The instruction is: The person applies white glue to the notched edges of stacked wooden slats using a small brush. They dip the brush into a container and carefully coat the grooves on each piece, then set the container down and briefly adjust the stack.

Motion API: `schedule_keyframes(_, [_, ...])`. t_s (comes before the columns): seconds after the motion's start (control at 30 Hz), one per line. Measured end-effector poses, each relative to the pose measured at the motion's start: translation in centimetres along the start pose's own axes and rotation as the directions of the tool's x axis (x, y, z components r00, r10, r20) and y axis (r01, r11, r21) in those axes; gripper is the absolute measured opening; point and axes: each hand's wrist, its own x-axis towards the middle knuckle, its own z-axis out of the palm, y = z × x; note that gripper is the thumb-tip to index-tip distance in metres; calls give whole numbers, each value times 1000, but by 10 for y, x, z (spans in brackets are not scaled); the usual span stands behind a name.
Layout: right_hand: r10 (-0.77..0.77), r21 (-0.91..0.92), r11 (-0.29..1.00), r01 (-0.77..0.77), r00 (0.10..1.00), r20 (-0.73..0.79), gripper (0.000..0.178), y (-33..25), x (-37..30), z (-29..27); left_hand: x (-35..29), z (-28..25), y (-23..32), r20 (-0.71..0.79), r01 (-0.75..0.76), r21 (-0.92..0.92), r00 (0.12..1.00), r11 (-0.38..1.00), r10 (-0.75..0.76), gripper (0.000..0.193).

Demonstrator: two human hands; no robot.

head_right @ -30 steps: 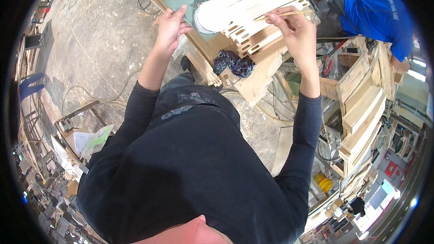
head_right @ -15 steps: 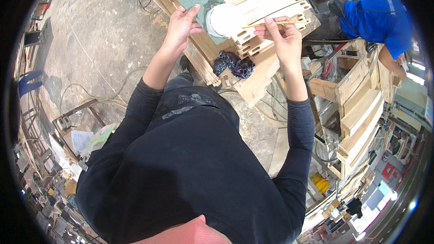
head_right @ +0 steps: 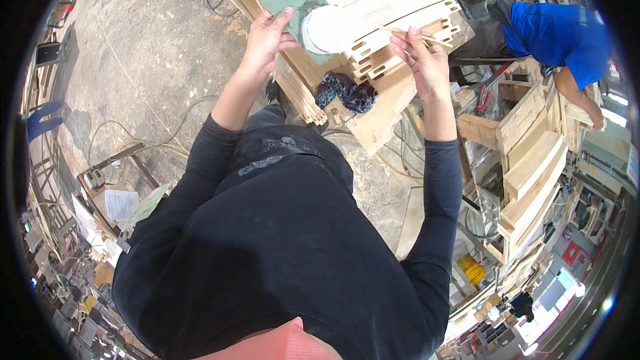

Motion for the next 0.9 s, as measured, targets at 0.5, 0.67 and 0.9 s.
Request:
schedule_keyframes(0.5, [-241, -410, 884, 225, 970, 12, 27, 20, 18, -9, 6, -33, -5, -91, -58, -74, 995, 996, 51, 28])
schedule_keyframes(0.67, [-317, -500, 806, 318, 944, 91, 27, 14, 17, 3, 3, -34, -5, -73, -68, -99, 995, 993, 61, 28])
schedule_keyframes(0.9, [-418, -682, 594, 427, 888, 192, 27, -7, 14, 21, 1, -36, -1, -86, -64, -108, 995, 992, 55, 32])
